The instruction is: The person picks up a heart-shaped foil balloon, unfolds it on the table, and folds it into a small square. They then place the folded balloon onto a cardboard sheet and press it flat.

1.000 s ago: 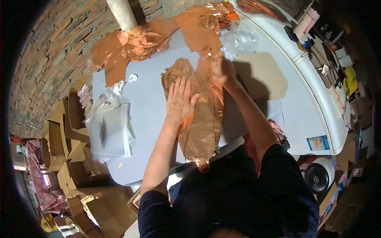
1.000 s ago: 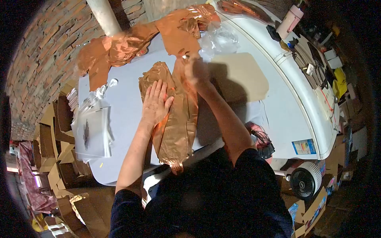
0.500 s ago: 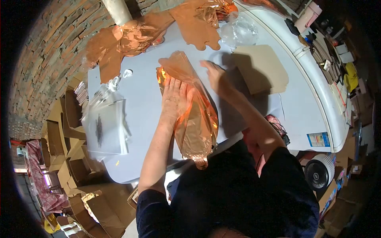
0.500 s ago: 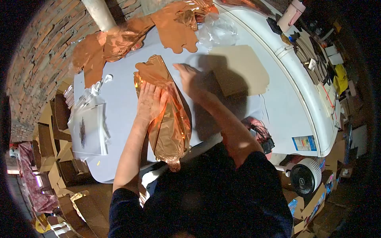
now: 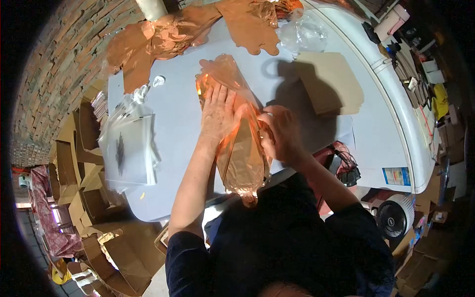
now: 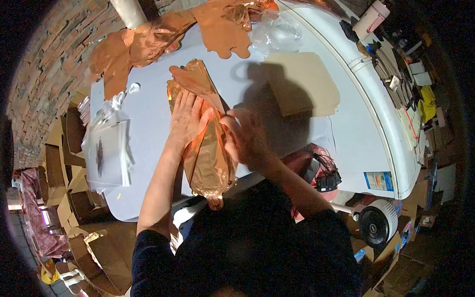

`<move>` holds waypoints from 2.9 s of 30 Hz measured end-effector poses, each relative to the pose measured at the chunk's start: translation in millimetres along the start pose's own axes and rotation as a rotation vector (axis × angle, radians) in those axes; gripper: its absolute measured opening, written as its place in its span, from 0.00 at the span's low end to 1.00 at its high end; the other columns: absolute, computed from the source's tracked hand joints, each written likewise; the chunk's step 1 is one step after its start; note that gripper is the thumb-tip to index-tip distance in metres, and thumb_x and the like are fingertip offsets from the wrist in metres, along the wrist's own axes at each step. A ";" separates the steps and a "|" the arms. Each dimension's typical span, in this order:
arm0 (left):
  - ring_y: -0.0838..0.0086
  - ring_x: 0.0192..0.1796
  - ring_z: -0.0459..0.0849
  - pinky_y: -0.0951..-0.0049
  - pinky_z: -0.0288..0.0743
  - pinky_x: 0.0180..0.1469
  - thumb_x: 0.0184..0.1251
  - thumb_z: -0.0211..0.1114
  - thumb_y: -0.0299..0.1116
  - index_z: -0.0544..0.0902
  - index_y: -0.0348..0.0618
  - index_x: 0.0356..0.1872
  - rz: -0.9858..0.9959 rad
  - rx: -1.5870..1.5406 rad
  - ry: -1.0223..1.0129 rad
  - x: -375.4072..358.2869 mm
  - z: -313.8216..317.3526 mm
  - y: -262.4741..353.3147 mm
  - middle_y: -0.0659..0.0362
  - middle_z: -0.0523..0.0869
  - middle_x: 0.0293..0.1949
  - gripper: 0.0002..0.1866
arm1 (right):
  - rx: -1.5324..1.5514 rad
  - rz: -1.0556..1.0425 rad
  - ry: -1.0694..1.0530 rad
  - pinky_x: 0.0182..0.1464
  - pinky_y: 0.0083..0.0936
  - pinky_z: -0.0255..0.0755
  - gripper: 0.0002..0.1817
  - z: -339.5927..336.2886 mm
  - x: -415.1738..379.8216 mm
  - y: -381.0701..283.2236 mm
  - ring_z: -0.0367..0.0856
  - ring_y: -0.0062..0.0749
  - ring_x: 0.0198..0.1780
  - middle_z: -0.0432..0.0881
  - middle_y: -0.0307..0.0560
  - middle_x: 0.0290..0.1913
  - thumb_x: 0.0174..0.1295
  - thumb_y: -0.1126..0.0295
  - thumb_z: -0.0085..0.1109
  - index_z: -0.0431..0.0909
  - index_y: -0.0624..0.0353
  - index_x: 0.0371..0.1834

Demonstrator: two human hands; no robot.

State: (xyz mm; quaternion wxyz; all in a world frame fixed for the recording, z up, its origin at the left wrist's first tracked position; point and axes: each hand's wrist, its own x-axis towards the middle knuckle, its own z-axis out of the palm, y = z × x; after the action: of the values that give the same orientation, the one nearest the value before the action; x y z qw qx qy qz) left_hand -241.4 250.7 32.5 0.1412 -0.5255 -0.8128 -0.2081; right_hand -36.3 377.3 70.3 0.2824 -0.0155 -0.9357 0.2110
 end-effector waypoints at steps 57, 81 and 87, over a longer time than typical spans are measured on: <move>0.55 0.83 0.63 0.49 0.47 0.88 0.72 0.61 0.48 0.78 0.44 0.73 0.026 -0.079 -0.013 -4.5 0.8 -6.0 0.47 0.75 0.76 0.32 | -0.071 -0.070 -0.081 0.80 0.49 0.61 0.29 44.3 40.7 28.3 0.68 0.59 0.78 0.74 0.64 0.75 0.70 0.72 0.61 0.72 0.72 0.73; 0.52 0.86 0.60 0.51 0.41 0.90 0.78 0.51 0.42 0.80 0.29 0.70 -0.046 0.072 -0.169 -5.0 11.7 -8.8 0.41 0.73 0.78 0.30 | -0.042 -0.107 0.026 0.80 0.52 0.57 0.28 65.2 61.4 54.3 0.67 0.61 0.78 0.74 0.66 0.74 0.73 0.68 0.59 0.70 0.74 0.72; 0.55 0.87 0.54 0.52 0.38 0.90 0.81 0.47 0.40 0.75 0.30 0.75 -0.019 -0.081 -0.114 -3.5 -6.5 -1.6 0.46 0.68 0.82 0.30 | -0.161 -0.115 -0.044 0.79 0.55 0.55 0.32 64.1 69.6 45.1 0.66 0.61 0.78 0.72 0.69 0.75 0.75 0.60 0.59 0.69 0.74 0.73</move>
State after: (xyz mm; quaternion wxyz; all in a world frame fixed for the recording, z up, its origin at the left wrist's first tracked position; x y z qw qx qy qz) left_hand -241.3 244.2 36.3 0.0710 -0.5341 -0.8153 -0.2119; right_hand -133.1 403.9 40.2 0.2715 0.0199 -0.9549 0.1188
